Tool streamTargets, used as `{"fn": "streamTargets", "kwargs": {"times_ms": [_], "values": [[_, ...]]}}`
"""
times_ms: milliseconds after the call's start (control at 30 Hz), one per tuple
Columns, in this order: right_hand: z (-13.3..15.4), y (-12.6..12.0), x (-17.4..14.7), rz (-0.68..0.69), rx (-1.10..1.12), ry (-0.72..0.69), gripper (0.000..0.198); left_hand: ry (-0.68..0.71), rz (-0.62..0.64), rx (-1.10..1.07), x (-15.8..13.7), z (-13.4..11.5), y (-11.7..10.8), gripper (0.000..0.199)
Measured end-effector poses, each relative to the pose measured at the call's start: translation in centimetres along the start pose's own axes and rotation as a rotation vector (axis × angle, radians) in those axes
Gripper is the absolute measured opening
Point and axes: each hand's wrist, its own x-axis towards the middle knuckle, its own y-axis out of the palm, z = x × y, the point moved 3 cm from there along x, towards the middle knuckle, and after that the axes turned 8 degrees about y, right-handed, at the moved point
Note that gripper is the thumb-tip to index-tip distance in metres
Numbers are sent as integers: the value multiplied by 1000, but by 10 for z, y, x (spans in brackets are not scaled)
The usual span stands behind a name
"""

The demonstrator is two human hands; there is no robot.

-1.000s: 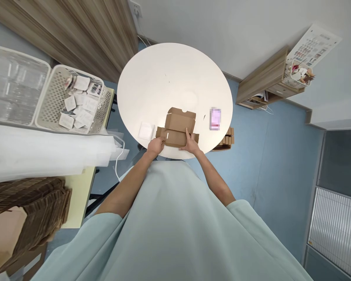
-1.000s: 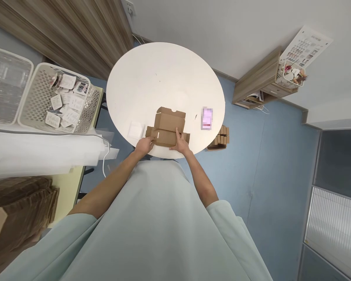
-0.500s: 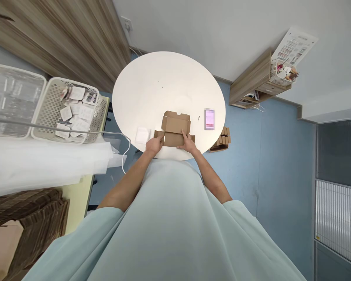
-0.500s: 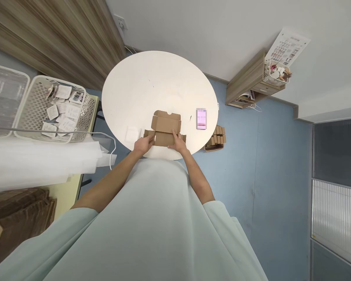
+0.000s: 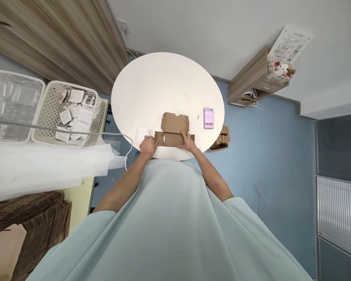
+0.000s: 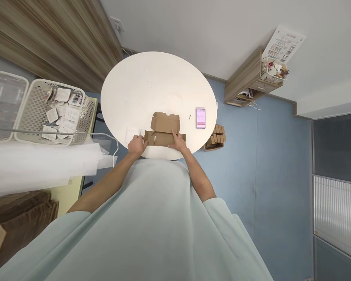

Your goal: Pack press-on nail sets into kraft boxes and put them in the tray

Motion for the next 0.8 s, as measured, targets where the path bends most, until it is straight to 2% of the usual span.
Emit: {"fn": "streamTargets", "kwargs": {"times_ms": [100,233,433,600,800], "values": [[0,0,2,5,1,-2,134,23,8,-28,-1,-4,1,32],[2,-1,3,13,3,-4,137,4,18,-82,-3,-20,1,29],[4,2,3,11,11,7,148,81,23,-122,-3,-44,4,39],[7,3,2,16,-9,11,154,34,26,-128,1,-44,7,42],[9,0,2,21,-22,25,153,-23,83,-55,7,-38,9,28]]}}
